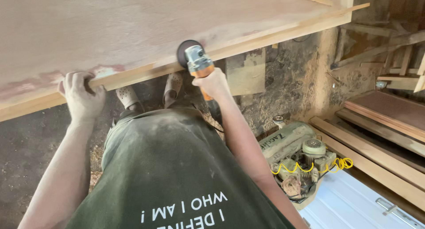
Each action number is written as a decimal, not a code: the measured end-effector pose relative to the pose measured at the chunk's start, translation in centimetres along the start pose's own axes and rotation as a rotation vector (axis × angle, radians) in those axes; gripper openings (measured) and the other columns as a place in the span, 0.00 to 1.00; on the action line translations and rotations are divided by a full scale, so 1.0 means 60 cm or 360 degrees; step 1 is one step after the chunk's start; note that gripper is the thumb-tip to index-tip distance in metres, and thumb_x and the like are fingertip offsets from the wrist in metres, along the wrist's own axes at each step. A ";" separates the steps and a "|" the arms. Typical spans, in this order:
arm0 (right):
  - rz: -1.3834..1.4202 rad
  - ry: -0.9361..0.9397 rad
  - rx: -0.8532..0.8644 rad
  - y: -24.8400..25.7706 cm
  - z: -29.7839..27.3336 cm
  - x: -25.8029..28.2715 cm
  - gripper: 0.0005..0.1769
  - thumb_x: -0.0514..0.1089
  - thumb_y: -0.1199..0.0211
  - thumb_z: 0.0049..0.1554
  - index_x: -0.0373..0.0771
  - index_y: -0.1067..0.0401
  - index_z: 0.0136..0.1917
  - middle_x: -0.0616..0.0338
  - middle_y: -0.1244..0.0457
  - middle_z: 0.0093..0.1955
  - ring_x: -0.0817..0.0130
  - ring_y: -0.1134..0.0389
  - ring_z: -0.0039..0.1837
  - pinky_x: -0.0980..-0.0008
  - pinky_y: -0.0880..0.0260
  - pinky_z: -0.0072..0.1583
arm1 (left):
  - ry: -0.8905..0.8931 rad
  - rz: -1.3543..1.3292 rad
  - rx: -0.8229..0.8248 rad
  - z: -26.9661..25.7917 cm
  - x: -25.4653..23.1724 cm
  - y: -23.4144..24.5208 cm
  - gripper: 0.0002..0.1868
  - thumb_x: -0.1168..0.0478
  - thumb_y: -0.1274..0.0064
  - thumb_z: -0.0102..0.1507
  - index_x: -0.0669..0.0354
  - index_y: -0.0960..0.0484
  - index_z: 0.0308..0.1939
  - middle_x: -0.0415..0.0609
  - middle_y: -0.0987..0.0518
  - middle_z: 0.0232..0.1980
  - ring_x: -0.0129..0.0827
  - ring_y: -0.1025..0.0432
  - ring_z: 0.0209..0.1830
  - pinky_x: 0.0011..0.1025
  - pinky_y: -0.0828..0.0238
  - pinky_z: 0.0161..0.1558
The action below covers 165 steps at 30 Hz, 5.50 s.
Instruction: The person uses an angle grinder to sand the edges and surface of a large wooden panel, holding the panel steady with one hand while moving the tool with the other.
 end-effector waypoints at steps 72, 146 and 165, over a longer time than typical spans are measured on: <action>-0.0135 0.0141 0.0179 -0.088 -0.108 0.128 0.24 0.51 0.27 0.39 0.40 0.21 0.49 0.47 0.28 0.45 0.52 0.25 0.50 0.60 0.27 0.54 | -0.0253 0.0773 0.0725 0.019 -0.078 0.048 0.22 0.51 0.51 0.70 0.52 0.28 0.66 0.53 0.28 0.67 0.41 0.38 0.71 0.47 0.47 0.73; 0.0012 -0.0210 0.0096 0.184 0.077 -0.131 0.18 0.42 0.26 0.44 0.39 0.23 0.48 0.55 0.28 0.43 0.69 0.26 0.43 0.66 0.24 0.49 | -0.0174 0.0695 0.0396 0.050 -0.192 -0.073 0.16 0.50 0.42 0.69 0.44 0.16 0.60 0.45 0.23 0.61 0.41 0.35 0.68 0.46 0.44 0.72; 0.1017 -0.0454 -0.0368 0.485 0.252 -0.419 0.17 0.31 0.29 0.46 0.31 0.24 0.51 0.54 0.32 0.37 0.64 0.30 0.34 0.64 0.27 0.37 | 0.0065 0.0855 0.0540 0.055 -0.225 -0.073 0.17 0.48 0.51 0.74 0.43 0.20 0.65 0.49 0.26 0.67 0.41 0.37 0.71 0.49 0.50 0.76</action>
Point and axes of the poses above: each hand's wrist, its own z-axis towards the middle knuckle, its own y-axis out of the back of the hand, x = y × z, the point moved 9 cm from there along z, towards the middle knuckle
